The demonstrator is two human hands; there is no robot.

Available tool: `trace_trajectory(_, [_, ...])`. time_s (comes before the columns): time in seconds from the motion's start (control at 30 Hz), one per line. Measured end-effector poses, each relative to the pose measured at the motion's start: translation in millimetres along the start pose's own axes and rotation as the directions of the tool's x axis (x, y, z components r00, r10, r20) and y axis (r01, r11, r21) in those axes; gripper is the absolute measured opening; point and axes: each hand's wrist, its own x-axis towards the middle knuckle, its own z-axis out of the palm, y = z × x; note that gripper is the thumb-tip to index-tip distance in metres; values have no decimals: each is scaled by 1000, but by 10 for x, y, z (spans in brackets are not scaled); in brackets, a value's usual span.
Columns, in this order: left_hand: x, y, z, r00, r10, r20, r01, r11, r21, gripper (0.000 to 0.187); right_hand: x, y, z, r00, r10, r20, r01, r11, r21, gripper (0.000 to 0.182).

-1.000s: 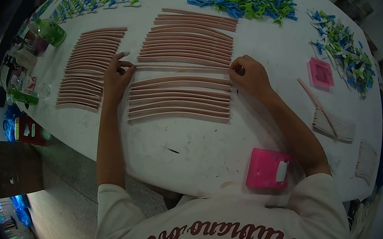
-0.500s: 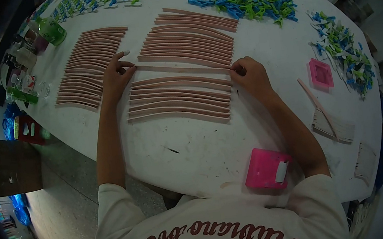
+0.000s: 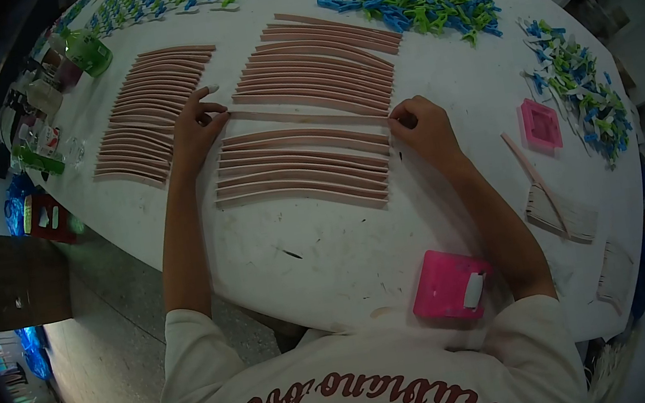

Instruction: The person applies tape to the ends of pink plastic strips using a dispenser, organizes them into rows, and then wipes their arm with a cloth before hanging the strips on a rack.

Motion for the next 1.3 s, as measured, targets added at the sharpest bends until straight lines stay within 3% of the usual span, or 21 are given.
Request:
trace_trajectory(0.87, [6,-38,3,1000,17,0,-17,999,-38,50,-17,35,-13,1000,2,-4,-2,1000,31,15])
trace_trajectory(1.3, [-28,-11,-77,998,-64,3,64,994,-88,51,-61,44,-103,998,62,5,-62,994,93,16])
